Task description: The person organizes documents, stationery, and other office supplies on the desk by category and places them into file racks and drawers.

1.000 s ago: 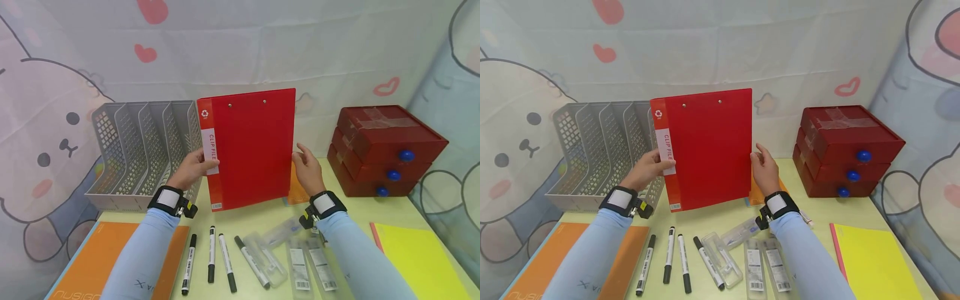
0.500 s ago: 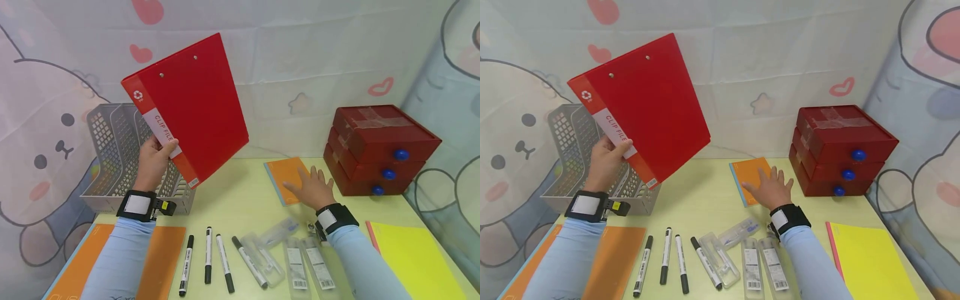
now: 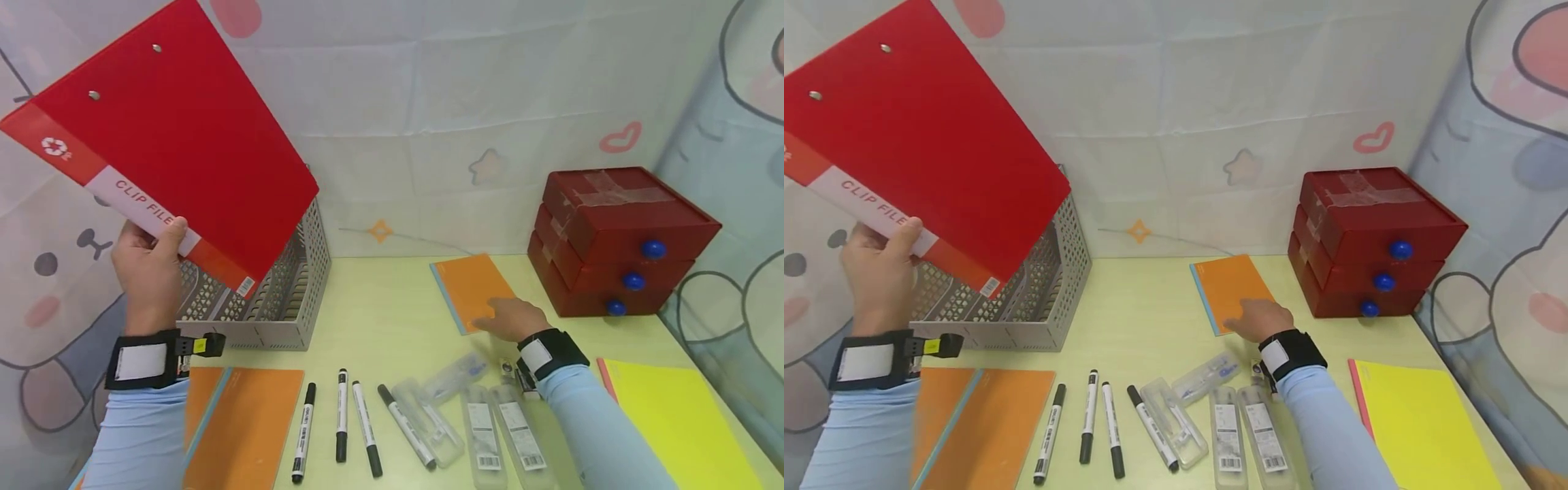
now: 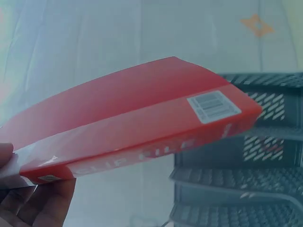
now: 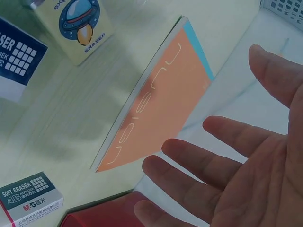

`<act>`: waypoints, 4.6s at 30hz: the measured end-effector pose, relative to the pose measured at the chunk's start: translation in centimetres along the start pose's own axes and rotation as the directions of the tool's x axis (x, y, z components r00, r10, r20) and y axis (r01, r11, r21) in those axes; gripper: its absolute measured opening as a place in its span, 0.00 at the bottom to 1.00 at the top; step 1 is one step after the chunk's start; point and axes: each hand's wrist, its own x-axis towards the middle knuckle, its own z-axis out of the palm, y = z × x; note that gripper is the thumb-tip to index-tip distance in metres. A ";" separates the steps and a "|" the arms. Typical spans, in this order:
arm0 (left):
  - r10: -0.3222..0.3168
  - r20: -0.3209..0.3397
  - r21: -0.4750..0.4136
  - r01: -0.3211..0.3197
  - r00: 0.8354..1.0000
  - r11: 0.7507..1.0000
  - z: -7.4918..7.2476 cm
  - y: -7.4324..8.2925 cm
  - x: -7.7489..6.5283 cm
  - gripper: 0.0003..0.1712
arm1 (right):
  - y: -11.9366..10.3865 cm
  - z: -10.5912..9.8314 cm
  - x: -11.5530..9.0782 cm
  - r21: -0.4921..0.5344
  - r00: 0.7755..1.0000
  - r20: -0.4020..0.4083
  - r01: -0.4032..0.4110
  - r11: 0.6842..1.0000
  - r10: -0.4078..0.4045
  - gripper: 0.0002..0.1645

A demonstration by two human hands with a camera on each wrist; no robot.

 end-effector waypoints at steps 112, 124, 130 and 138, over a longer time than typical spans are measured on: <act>-0.359 0.670 0.733 -0.502 0.650 0.459 18.9 -18.8 -7.8 0.40 | 5.4 1.5 4.3 0.050 0.990 0.010 -0.139 0.989 0.138 0.18; -0.388 0.671 0.740 -0.530 0.632 0.415 21.3 -18.3 -9.4 0.39 | 4.3 4.4 5.2 -0.077 0.993 -0.106 -0.052 0.996 0.044 0.13; -0.383 0.682 0.729 -0.542 0.623 0.418 22.0 -18.3 -9.8 0.38 | 2.1 5.1 5.2 -0.146 0.990 -0.138 -0.042 0.988 0.022 0.10; -0.383 0.667 0.743 -0.534 0.639 0.404 22.3 -18.9 -10.3 0.36 | -0.7 5.6 5.4 -0.208 0.989 -0.119 0.060 0.976 -0.086 0.11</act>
